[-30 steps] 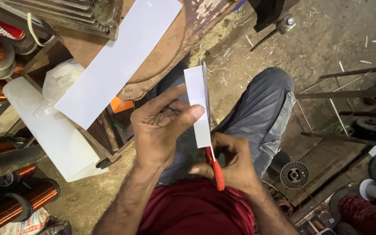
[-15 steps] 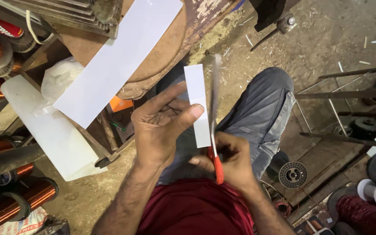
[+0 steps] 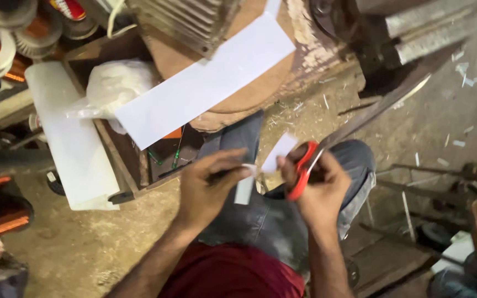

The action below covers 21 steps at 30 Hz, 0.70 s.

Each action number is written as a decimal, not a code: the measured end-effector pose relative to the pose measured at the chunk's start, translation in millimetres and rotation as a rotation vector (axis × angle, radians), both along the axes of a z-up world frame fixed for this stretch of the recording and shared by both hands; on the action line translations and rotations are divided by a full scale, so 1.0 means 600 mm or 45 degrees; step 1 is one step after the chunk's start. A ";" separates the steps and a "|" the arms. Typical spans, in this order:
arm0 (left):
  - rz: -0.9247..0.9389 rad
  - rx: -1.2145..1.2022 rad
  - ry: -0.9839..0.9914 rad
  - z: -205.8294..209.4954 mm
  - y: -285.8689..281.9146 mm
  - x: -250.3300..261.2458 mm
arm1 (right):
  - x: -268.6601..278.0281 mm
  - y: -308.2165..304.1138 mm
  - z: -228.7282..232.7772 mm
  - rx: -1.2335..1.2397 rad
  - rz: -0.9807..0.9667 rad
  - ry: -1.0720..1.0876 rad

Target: The person cuts a white sheet into narrow strips using red-handled scissors and inserts the strips into the slots of a metal stator core. The person repeatedly cuts and inserts the strips into the core's slots.

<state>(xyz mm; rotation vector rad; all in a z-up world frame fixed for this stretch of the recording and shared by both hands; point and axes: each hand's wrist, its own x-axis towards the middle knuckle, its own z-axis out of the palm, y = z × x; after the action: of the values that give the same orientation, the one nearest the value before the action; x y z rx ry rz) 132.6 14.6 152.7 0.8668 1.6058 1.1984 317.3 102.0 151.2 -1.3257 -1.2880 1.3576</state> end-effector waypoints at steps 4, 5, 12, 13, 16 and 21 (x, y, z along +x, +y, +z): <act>0.229 -0.141 -0.211 -0.029 -0.063 -0.038 | -0.039 0.146 -0.015 0.703 0.116 -0.159; 0.280 -0.137 -0.251 -0.037 -0.078 -0.047 | -0.054 0.193 -0.017 0.758 0.117 -0.092; 0.805 0.080 -0.583 -0.057 -0.144 -0.126 | -0.100 0.364 -0.011 1.067 0.251 -0.165; 0.877 0.135 -0.663 -0.058 -0.138 -0.139 | -0.098 0.349 -0.005 1.021 0.266 -0.154; 1.029 0.079 -0.724 -0.051 -0.122 -0.173 | -0.069 0.247 0.025 0.883 0.305 -0.203; 1.004 0.170 -0.690 -0.042 -0.073 -0.187 | -0.086 0.105 0.062 0.557 0.308 -0.283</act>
<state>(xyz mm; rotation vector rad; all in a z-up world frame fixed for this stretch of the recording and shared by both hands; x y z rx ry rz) 20.7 -29.4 127.6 -0.0840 1.4366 1.8973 265.9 165.1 188.4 -1.0588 -1.8237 1.0178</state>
